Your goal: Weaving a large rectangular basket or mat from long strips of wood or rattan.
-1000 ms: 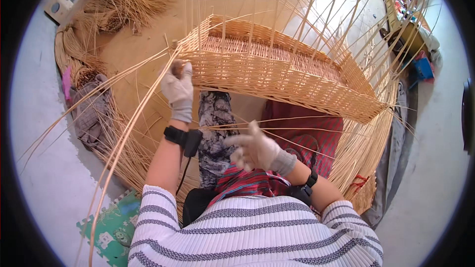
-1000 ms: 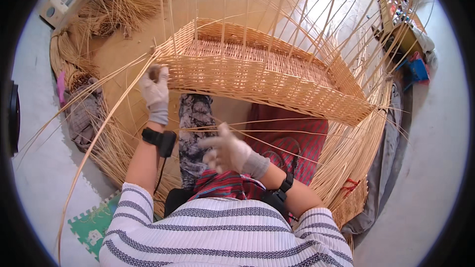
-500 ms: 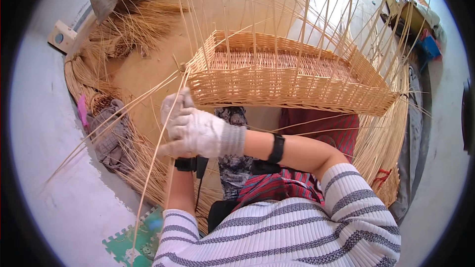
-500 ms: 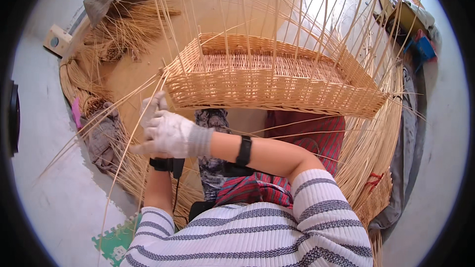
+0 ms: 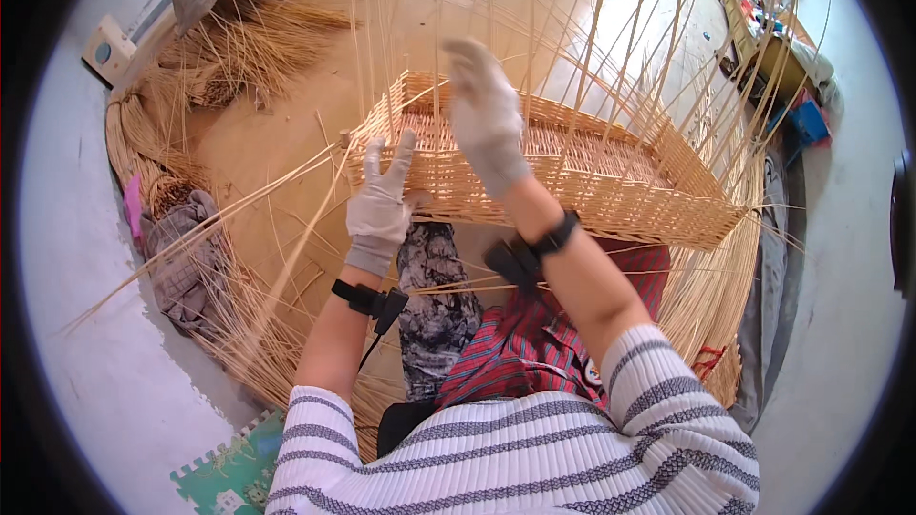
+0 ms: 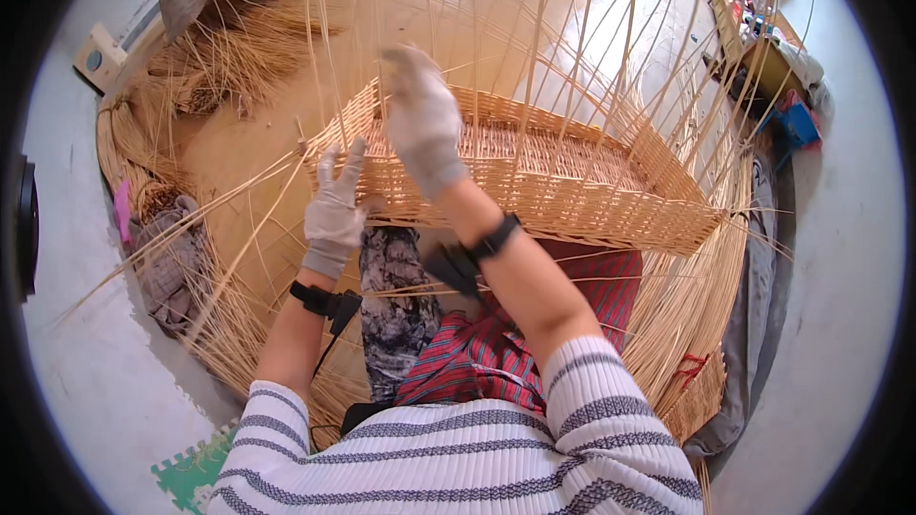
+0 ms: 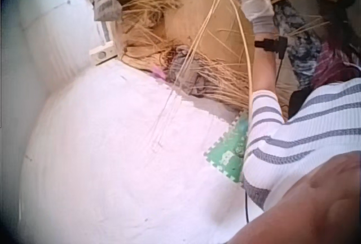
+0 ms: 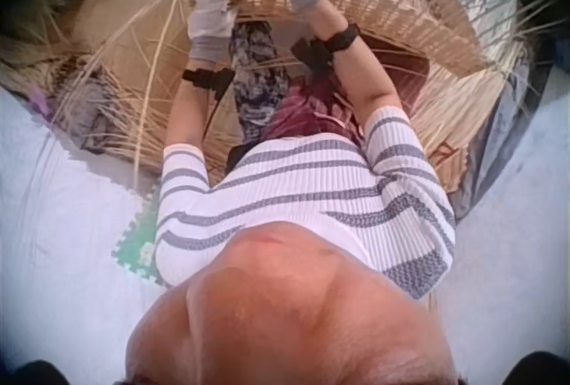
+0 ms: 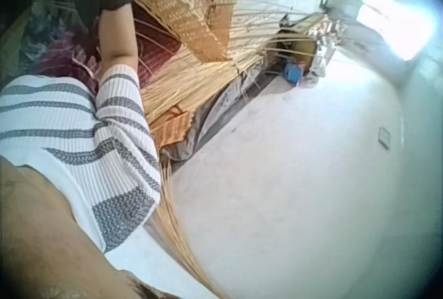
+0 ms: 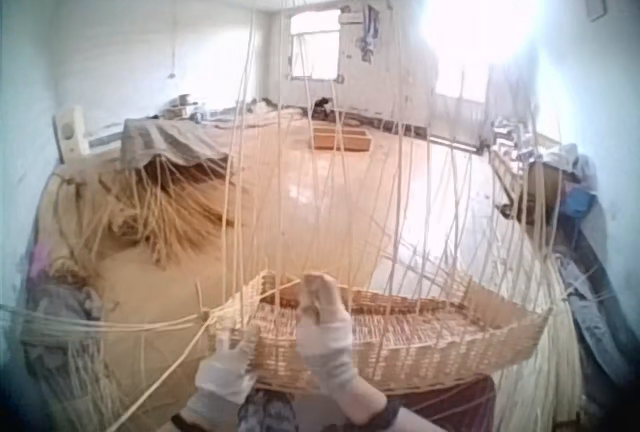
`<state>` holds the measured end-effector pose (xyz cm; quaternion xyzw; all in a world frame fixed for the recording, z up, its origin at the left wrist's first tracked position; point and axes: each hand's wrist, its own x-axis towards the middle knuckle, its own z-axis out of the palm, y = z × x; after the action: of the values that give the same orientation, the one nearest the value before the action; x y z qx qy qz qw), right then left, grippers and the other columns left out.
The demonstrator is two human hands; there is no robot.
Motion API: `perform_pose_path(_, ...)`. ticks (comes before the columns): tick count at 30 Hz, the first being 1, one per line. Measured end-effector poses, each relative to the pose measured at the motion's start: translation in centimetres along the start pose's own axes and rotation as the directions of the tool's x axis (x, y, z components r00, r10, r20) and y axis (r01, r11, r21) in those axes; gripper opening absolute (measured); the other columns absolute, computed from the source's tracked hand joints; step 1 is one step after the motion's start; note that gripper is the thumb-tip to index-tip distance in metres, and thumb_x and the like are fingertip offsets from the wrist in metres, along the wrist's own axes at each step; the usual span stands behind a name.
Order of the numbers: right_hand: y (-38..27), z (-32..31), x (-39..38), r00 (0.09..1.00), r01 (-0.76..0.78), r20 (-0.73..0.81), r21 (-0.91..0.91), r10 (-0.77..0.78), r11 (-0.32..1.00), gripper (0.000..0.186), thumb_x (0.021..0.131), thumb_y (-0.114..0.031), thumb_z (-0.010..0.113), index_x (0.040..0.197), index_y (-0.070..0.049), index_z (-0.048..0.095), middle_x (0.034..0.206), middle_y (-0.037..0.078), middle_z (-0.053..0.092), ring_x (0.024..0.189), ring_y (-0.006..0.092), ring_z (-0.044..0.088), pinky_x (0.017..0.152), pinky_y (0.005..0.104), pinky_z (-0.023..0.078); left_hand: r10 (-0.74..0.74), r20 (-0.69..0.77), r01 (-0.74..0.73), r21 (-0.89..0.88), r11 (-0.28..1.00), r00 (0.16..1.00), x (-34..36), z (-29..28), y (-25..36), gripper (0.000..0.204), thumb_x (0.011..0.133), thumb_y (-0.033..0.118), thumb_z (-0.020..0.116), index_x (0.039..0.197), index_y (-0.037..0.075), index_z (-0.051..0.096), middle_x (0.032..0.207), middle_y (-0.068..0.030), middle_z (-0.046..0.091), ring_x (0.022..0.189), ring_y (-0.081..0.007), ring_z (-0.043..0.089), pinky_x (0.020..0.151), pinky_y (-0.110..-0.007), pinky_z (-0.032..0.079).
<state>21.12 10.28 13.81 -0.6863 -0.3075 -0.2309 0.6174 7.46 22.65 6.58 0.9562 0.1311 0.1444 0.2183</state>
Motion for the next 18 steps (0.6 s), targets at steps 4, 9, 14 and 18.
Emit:
perform_pose_path(4, -3.0, 1.6, 4.3, 0.987, -0.041, 0.146, -0.187, 0.069, 0.982, 0.02, 0.093, 0.0, 0.063, 0.111, -0.007, 0.069, 0.11, 0.015, 0.071, 0.101, 0.0367, 0.069, 0.085, 0.0388, 0.057, -0.048, 0.096, 0.047, 0.006, 0.999, 0.994, 0.5, -0.6, -0.7, 0.108, 0.076, 0.026, 0.086, 0.164, 0.037, 0.024, 0.159, -0.0125, 0.041, 0.116, -0.0331, 0.066, 0.089, -0.039, 0.06)
perform_pose_path(9, -4.3, -3.6, -7.6, 0.993, -0.073, 0.101, 0.14, 0.059, 0.988, 0.021, 0.091, 0.005, 0.065, 0.111, -0.001, 0.069, 0.099, 0.011, 0.072, 0.083, 0.0192, 0.071, 0.073, 0.0294, 0.057, 0.272, -0.111, -0.256, 0.14, 0.957, 0.956, 1.2, -2.5, -4.4, 0.098, 0.079, 0.021, 0.083, 0.162, 0.028, 0.031, 0.151, 0.0012, 0.051, 0.124, -0.0229, 0.064, 0.085, -0.037, 0.06)
perform_pose_path(14, 0.1, -5.1, -8.1, 0.862, -0.504, 0.072, 0.239, 0.502, 0.83, 0.011, 0.1, -0.001, 0.063, 0.109, -0.004, 0.068, 0.095, 0.005, 0.074, 0.076, 0.0146, 0.07, 0.062, 0.0272, 0.058, 0.311, -0.038, -0.29, 0.272, 0.918, 0.95, 2.5, -2.7, -5.6, 0.091, 0.078, 0.027, 0.084, 0.158, 0.026, 0.039, 0.147, 0.0022, 0.056, 0.112, -0.0213, 0.068, 0.079, -0.035, 0.059)
perform_pose_path(18, 2.3, -5.2, -6.7, 0.649, -0.74, 0.112, 0.323, 0.752, 0.59, 0.008, 0.103, -0.01, 0.065, 0.106, -0.003, 0.066, 0.097, 0.004, 0.073, 0.079, 0.0122, 0.069, 0.061, 0.0251, 0.055, 0.137, 0.019, -0.136, 0.309, 0.941, 0.99, 2.1, -2.5, -4.1, 0.097, 0.078, 0.031, 0.084, 0.161, 0.036, 0.033, 0.148, -0.004, 0.054, 0.094, -0.0242, 0.07, 0.073, -0.037, 0.058)
